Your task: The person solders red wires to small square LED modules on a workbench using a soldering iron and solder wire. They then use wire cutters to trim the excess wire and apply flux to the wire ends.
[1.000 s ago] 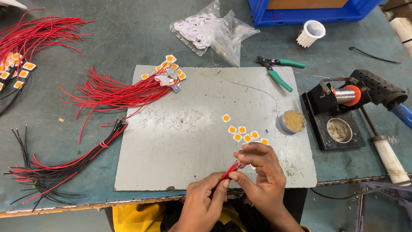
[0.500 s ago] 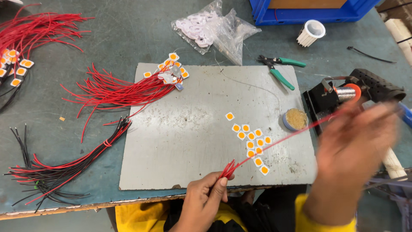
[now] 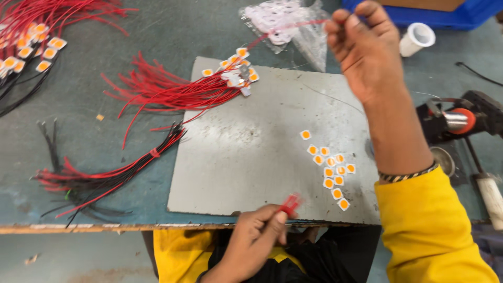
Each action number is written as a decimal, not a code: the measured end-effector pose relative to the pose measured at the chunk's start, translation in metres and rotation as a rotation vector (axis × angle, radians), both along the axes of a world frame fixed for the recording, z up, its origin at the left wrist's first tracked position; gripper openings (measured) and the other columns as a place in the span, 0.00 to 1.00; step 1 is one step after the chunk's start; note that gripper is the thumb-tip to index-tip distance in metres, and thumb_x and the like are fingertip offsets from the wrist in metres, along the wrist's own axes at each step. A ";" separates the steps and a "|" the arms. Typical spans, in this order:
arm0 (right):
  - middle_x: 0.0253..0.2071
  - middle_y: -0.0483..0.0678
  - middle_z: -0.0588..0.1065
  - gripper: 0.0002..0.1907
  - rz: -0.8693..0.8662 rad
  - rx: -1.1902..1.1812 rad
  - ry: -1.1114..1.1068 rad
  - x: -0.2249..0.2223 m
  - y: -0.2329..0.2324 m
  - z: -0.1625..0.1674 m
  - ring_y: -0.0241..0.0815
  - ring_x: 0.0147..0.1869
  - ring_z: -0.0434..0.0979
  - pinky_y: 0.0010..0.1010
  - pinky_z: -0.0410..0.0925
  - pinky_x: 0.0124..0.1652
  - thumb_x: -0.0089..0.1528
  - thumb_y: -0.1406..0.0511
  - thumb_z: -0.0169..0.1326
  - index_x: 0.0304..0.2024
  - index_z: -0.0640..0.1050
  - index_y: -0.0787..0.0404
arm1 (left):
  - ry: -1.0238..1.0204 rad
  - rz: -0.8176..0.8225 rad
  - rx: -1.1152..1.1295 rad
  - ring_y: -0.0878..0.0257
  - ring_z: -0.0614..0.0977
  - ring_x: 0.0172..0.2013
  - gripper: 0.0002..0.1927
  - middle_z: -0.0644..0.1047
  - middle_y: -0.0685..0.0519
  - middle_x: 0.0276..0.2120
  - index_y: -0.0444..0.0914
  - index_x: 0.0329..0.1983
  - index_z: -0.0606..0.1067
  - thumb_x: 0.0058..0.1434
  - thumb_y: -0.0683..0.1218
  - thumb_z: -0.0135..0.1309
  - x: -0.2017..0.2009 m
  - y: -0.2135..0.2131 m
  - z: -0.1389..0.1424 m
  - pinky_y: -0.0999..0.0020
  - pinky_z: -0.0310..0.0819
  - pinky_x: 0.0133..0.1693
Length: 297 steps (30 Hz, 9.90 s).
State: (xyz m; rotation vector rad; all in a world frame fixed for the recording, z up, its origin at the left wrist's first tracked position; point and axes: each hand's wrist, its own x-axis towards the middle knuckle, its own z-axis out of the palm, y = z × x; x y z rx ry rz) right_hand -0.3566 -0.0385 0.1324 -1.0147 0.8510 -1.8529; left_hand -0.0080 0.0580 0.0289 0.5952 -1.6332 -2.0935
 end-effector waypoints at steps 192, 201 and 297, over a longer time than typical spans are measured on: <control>0.67 0.56 0.68 0.51 0.347 0.874 0.124 0.181 0.244 -0.131 0.45 0.78 0.61 0.36 0.44 0.74 0.38 0.74 0.46 0.69 0.58 0.66 | -0.149 0.261 0.127 0.71 0.84 0.23 0.06 0.83 0.52 0.21 0.29 0.30 0.80 0.58 0.40 0.61 -0.004 -0.004 0.013 0.75 0.81 0.26; 0.57 0.52 0.71 0.50 0.368 0.860 0.113 0.178 0.249 -0.137 0.45 0.64 0.71 0.36 0.59 0.68 0.39 0.74 0.47 0.69 0.62 0.64 | -0.145 0.259 0.096 0.73 0.82 0.23 0.05 0.83 0.52 0.21 0.29 0.30 0.81 0.57 0.38 0.61 -0.003 -0.002 0.006 0.75 0.79 0.27; 0.53 0.60 0.76 0.43 0.546 0.945 0.031 0.205 0.206 -0.205 0.62 0.58 0.82 0.53 0.73 0.59 0.53 0.46 0.59 0.65 0.68 0.60 | 0.067 0.345 0.539 0.74 0.60 0.20 0.10 0.64 0.60 0.20 0.41 0.45 0.67 0.73 0.52 0.45 0.084 -0.005 -0.013 0.77 0.47 0.22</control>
